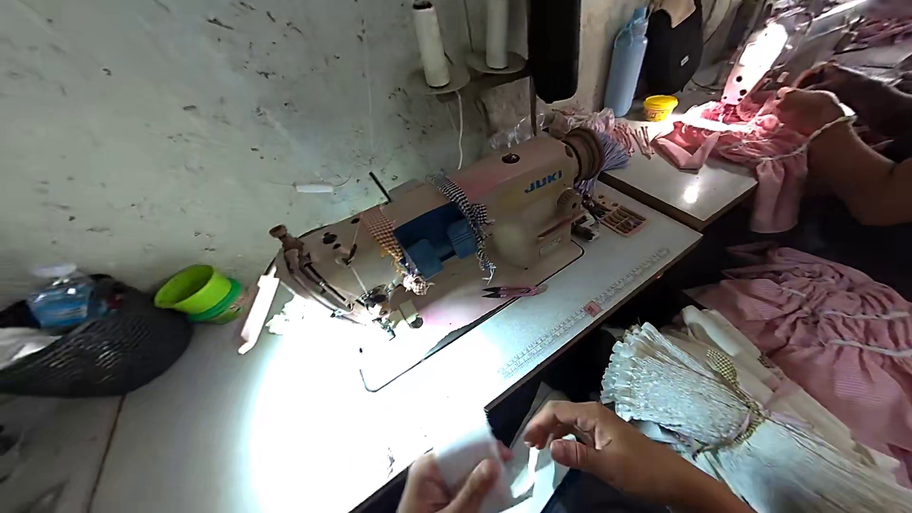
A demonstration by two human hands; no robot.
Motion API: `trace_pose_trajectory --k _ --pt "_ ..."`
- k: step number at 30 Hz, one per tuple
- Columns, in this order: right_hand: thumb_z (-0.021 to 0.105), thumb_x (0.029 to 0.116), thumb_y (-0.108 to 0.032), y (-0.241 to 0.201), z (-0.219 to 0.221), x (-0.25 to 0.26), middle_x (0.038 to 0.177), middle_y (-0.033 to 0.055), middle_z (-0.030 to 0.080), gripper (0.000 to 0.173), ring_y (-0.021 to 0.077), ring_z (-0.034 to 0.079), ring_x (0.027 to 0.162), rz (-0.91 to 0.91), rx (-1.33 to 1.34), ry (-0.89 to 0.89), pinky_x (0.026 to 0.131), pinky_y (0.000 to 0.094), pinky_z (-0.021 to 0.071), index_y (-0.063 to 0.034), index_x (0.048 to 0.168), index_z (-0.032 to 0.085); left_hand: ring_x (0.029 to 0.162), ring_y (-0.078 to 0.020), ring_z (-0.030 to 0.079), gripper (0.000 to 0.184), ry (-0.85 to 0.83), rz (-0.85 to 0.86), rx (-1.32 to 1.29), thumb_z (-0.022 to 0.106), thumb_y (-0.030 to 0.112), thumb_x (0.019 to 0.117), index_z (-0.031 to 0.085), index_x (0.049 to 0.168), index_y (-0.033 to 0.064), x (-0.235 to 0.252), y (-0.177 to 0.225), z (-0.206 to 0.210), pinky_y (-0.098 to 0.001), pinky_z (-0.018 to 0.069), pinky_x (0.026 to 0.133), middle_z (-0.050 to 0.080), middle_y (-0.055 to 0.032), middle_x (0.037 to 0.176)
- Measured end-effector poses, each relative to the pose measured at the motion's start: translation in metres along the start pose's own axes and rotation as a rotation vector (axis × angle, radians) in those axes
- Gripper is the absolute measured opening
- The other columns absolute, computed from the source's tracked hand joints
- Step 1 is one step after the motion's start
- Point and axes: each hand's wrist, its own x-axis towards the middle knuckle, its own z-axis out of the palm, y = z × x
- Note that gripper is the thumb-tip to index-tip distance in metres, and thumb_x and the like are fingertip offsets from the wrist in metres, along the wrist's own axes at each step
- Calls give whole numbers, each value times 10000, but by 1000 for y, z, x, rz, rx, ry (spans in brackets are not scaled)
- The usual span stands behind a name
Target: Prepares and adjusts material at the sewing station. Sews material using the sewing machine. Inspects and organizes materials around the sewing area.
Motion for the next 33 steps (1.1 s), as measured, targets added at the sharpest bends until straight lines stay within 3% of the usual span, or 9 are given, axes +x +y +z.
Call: trace_pose_trajectory --k 3,6,8,12,17,20,25,29,33 --pt "628 1003 -426 -10 32 25 1122 -17 668 466 35 641 1024 -83 226 4 895 249 551 -31 1249 610 965 -1 702 179 -46 145 251 607 181 1030 673 1175 100 -4 -8 4 -234 597 883 748 63 1049" --pt "682 974 -191 -16 58 42 1026 -68 717 134 26 674 953 -39 419 106 864 249 578 -124 1087 706 945 -8 702 512 -9 223 493 607 216 1037 454 1487 25 -8 -2 -6 -218 605 850 733 -18 1101" --pt "703 950 -99 -20 69 52 975 -34 755 93 42 707 918 28 562 152 865 255 595 -125 1030 744 823 -43 706 669 -39 161 373 637 130 1008 315 1584 19 -13 0 -16 -232 613 761 739 -51 1030" --pt "709 929 -44 -21 87 71 949 21 760 158 83 728 865 24 501 201 822 267 619 -63 1084 723 911 -54 698 515 144 223 230 653 180 999 485 1405 -88 -23 -8 -33 -260 592 857 730 -31 998" --pt "692 958 -114 -22 109 85 939 -54 747 92 31 709 856 -119 214 202 791 208 604 -113 1049 711 887 -23 688 131 458 312 -14 576 49 1017 705 1000 33 -22 -11 -43 -230 583 825 728 45 928" --pt "645 1006 -185 -21 118 93 904 -74 717 95 1 676 830 -168 185 164 775 178 579 -129 1001 722 915 -27 680 142 420 322 -170 559 12 1014 694 1022 56 -22 -16 -49 -241 574 861 714 48 960" --pt "709 932 -121 -18 133 104 845 -81 657 89 -23 634 775 -313 -105 239 725 143 562 -110 967 628 771 -32 681 115 659 310 -104 611 -71 912 657 988 2 -24 -14 -47 -203 586 722 706 12 848" --pt "723 914 -120 -13 142 111 816 -45 672 86 -42 617 749 -411 -309 290 696 111 532 -59 930 664 806 -73 714 239 651 340 -88 483 1 988 719 1006 -22 -36 -11 -51 -258 605 783 747 -23 888" --pt "700 926 -141 -10 148 113 817 -3 661 98 -42 601 766 -474 -461 310 719 88 504 -46 939 682 911 -111 746 223 633 352 -107 695 0 910 713 1118 -79 -42 -4 -53 -270 616 872 773 -80 1009"
